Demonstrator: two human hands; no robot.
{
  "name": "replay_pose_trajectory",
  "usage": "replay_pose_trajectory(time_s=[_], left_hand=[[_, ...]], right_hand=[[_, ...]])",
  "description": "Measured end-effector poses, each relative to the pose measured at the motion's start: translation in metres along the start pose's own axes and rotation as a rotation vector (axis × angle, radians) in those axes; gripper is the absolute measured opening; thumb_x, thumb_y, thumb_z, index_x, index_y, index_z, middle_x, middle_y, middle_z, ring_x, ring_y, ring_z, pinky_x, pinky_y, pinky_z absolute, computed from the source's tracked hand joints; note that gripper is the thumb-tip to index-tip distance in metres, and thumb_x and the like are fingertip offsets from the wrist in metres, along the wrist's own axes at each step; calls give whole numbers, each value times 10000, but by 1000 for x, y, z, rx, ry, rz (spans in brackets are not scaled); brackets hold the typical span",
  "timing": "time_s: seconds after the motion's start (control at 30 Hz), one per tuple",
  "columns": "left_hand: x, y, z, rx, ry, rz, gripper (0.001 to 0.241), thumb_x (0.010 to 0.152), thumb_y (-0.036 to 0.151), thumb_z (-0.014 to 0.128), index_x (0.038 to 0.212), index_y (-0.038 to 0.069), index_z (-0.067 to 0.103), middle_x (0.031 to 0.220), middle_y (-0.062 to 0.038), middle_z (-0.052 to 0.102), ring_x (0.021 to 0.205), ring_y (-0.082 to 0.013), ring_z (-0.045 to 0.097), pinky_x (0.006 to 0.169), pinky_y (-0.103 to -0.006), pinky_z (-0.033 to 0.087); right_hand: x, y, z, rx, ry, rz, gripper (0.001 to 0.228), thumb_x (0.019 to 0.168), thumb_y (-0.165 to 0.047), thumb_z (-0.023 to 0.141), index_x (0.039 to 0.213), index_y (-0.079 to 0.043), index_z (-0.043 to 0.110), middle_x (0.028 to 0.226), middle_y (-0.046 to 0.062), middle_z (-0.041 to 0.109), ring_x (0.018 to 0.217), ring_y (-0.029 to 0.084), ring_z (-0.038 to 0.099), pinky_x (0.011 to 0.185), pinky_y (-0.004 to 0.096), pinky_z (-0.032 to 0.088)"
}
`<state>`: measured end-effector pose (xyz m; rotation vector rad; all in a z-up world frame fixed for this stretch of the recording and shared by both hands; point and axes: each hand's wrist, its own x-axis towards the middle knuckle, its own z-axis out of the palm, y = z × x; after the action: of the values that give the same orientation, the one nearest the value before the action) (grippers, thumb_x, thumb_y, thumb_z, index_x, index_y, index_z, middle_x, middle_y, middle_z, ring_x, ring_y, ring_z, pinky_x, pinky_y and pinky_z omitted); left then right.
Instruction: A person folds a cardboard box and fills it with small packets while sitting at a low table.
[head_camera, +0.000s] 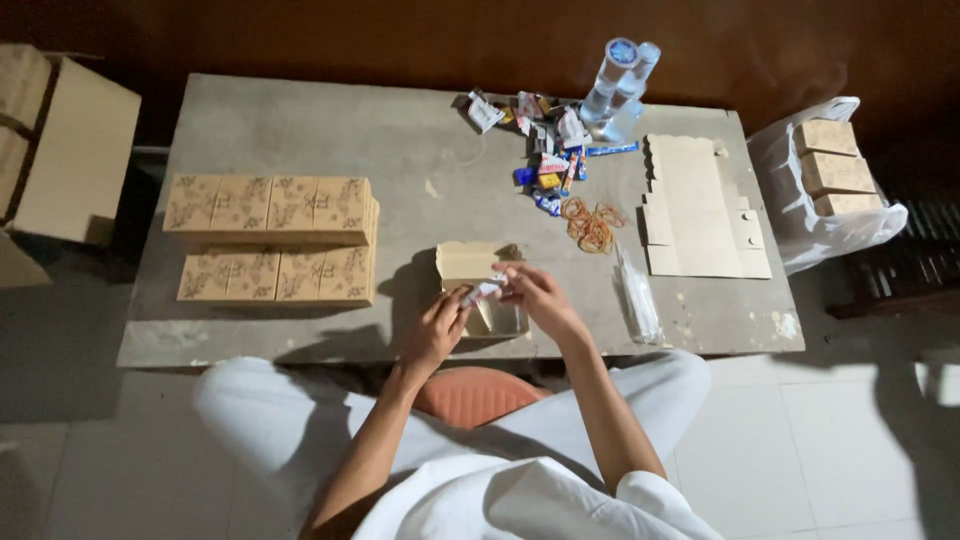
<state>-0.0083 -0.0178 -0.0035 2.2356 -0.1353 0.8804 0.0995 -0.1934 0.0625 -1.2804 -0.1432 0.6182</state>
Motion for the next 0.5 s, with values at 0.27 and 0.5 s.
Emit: replay_pose_trajectory(time_s=[0.27, 0.5], left_hand=[[20, 49, -15, -455, 62, -468, 194, 989, 296, 712, 1080, 124, 711, 840, -133, 764, 753, -210, 754, 608, -338, 583], [-14, 13, 12, -759, -113, -554, 578, 880, -68, 641, 1435, -29, 485, 1030, -300, 707, 910, -361, 748, 733, -443, 625]], right_hand=[[-15, -9, 23, -204, -16, -285, 346, 891, -40, 810, 1205, 35, 686, 954, 159, 692, 851, 198, 686, 776, 365, 592], [-17, -14, 33, -152, 164, -271, 143, 946, -85, 767, 1011, -46, 646, 808, 48, 594, 738, 141, 624, 614, 271, 559]])
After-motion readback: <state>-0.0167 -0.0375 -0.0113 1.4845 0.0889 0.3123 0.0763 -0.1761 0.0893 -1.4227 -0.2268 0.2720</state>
